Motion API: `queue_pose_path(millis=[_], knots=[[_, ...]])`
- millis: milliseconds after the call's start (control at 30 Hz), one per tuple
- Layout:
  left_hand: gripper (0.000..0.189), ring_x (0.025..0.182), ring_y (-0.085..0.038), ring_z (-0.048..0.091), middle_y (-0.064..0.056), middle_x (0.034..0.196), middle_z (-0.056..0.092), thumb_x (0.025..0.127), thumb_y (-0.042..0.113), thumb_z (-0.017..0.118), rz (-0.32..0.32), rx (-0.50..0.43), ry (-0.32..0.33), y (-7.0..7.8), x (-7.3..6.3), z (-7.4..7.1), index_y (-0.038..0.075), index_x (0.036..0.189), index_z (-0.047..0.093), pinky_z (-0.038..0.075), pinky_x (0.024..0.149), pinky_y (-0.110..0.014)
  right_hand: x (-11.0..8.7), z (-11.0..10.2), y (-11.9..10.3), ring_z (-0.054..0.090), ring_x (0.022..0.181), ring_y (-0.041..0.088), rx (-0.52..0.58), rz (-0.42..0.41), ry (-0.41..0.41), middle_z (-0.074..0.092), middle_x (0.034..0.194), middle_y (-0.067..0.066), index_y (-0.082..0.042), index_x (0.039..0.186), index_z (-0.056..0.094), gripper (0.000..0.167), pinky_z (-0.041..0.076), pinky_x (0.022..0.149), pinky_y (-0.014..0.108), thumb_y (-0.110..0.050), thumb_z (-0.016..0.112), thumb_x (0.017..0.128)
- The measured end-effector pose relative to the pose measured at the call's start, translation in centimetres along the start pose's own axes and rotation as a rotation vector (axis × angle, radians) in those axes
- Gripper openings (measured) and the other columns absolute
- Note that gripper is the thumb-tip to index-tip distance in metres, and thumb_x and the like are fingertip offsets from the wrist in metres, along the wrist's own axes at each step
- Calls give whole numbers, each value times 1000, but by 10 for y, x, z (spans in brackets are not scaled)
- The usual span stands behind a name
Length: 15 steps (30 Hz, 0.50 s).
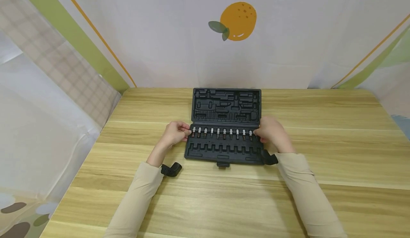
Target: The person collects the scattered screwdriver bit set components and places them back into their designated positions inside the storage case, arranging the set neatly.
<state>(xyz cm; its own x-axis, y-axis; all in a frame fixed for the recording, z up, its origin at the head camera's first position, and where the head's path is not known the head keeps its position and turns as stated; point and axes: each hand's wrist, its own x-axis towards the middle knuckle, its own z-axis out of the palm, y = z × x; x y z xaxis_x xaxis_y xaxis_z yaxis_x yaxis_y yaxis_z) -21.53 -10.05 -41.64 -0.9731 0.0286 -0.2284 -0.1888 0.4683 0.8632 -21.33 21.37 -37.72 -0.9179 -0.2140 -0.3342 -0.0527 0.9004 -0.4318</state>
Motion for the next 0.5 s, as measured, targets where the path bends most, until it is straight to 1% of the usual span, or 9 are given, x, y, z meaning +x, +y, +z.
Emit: queue_pose_path(millis=[167, 300, 400, 500], knots=[[11, 59, -14, 58, -12, 79, 62, 85, -3, 64, 0, -3, 0, 0, 0, 0, -7, 95, 64, 57, 57, -26, -1, -1, -4, 47, 41, 10, -43, 9, -8, 50, 42, -3, -15, 46, 39, 48, 41, 54, 24, -12, 62, 88], [11, 58, -14, 58, -12, 79, 62, 84, -4, 64, 3, -10, 2, 0, -1, 1, -7, 95, 64, 57, 56, -25, -2, -1, -5, 43, 40, 9, -63, 5, 4, 42, 42, -5, -16, 46, 35, 49, 36, 50, 22, -8, 60, 88], [11, 58, -13, 57, -12, 78, 62, 84, -5, 64, 4, -13, 3, 0, -1, 0, -7, 95, 64, 57, 56, -25, -2, -2, -4, 44, 41, 9, -51, 10, 12, 40, 43, -5, -15, 47, 36, 47, 35, 49, 22, -7, 59, 87], [11, 58, -14, 57, -12, 78, 62, 84, -4, 64, 0, -11, 3, 1, 0, 0, -7, 95, 64, 57, 56, -25, 0, -4, 0, 42, 42, 9, -15, 33, -1, 42, 43, -5, -13, 46, 42, 45, 35, 48, 23, -11, 62, 87]])
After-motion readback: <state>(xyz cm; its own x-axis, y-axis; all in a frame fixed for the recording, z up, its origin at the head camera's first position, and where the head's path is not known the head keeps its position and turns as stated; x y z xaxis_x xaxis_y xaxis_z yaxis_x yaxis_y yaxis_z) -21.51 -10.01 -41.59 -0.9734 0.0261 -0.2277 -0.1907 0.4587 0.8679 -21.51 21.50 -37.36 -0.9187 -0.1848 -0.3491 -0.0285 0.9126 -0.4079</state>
